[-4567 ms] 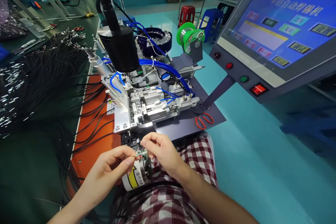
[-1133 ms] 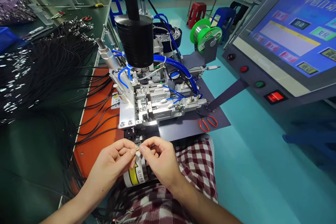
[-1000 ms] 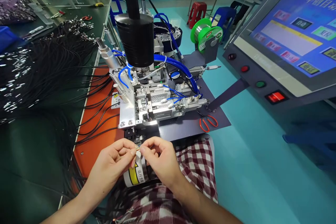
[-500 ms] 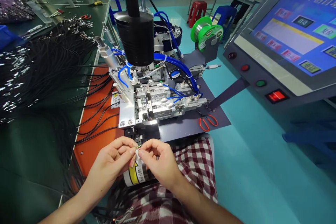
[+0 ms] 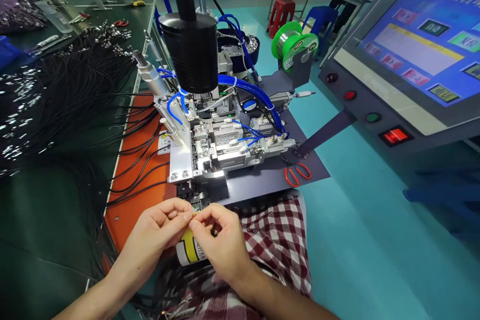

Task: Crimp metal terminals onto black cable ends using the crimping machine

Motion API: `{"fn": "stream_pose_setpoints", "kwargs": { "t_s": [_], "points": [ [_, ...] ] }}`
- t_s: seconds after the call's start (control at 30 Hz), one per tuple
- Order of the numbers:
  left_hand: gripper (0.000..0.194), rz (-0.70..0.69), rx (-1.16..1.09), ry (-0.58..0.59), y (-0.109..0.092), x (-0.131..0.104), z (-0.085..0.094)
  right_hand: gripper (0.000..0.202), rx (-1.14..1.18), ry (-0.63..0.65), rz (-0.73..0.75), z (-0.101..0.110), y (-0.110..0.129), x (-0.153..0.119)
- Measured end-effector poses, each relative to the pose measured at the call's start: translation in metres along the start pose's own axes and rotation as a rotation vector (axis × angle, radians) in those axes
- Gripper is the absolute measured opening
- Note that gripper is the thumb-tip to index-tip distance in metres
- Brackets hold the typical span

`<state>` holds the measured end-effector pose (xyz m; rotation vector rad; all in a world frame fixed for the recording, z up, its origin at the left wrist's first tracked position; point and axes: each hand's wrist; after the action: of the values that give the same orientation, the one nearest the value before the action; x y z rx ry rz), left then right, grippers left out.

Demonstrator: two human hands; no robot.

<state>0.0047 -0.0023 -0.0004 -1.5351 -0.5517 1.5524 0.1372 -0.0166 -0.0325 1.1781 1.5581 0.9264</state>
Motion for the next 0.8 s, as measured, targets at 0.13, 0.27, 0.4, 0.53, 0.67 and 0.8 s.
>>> {"fn": "stream_pose_setpoints", "kwargs": {
  "t_s": [0.13,0.27,0.4,0.53,0.67,0.8],
  "points": [
    [0.026,-0.004,-0.018,0.031,-0.002,0.0,0.0,0.01,0.011,0.08,-0.012,0.012,0.008,0.004],
    [0.027,-0.03,-0.011,0.039,-0.001,0.0,-0.002,0.014,0.095,0.07,-0.072,0.018,0.013,0.007],
    [0.026,-0.046,0.02,0.045,0.0,-0.002,-0.002,0.014,0.081,0.052,-0.083,0.015,0.013,0.009],
    [0.025,-0.076,0.06,0.044,0.002,-0.001,-0.002,0.016,0.058,0.038,-0.094,0.013,0.012,0.01],
    [0.023,-0.092,0.107,0.047,0.002,0.001,-0.001,0.02,0.103,0.09,-0.128,0.013,0.012,0.01],
    [0.02,-0.149,0.246,0.028,-0.002,-0.001,0.004,0.024,0.183,0.144,-0.171,0.013,0.011,0.009]
  ]
}}
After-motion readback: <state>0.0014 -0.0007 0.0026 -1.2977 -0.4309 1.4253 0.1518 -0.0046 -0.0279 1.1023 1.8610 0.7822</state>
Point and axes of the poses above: each hand's wrist, its own x-axis towards the middle knuckle, its own z-axis out of the back of the hand, y = z × x, and after that the axes turned 14 degrees about x, right-handed
